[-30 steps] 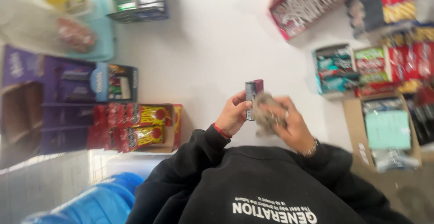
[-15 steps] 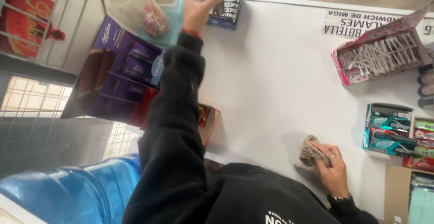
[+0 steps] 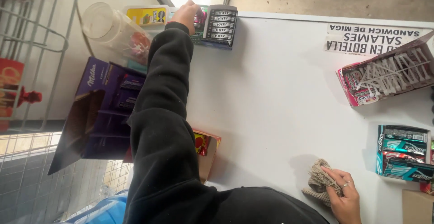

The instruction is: Organizing snack boxes and candy on a checkout counter, wiping the surface with a cloth, and using a calculator.

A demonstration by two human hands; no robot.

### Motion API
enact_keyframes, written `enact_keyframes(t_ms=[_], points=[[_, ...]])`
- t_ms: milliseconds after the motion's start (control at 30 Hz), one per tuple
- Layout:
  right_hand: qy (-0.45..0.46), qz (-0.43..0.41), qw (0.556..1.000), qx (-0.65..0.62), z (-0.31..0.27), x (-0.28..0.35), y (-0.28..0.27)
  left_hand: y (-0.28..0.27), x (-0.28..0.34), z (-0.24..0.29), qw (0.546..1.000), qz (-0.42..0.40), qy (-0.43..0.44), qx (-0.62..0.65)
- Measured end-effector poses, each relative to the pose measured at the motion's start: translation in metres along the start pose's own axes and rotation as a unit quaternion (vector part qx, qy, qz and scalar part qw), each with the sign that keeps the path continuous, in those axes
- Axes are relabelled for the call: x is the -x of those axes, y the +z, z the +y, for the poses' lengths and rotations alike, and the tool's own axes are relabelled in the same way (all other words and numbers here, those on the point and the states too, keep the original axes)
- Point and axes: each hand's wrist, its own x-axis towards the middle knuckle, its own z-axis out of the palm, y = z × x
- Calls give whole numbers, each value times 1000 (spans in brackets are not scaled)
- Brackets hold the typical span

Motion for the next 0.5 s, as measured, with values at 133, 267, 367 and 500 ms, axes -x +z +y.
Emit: enact_keyframes(t_ms=[133, 267, 367, 500], points=[[4, -9, 1000, 17, 0, -2, 1, 39, -38, -26, 994, 45, 29, -95], [17, -17, 999, 24, 0, -4, 1, 37, -30, -15, 995, 48, 13, -86], [-8, -11, 999, 30, 7, -3, 1, 33, -19, -20, 997, 38, 17, -70], [-9, -9, 1000, 17, 2, -3, 2, 43, -17, -36, 983, 38, 14, -177]])
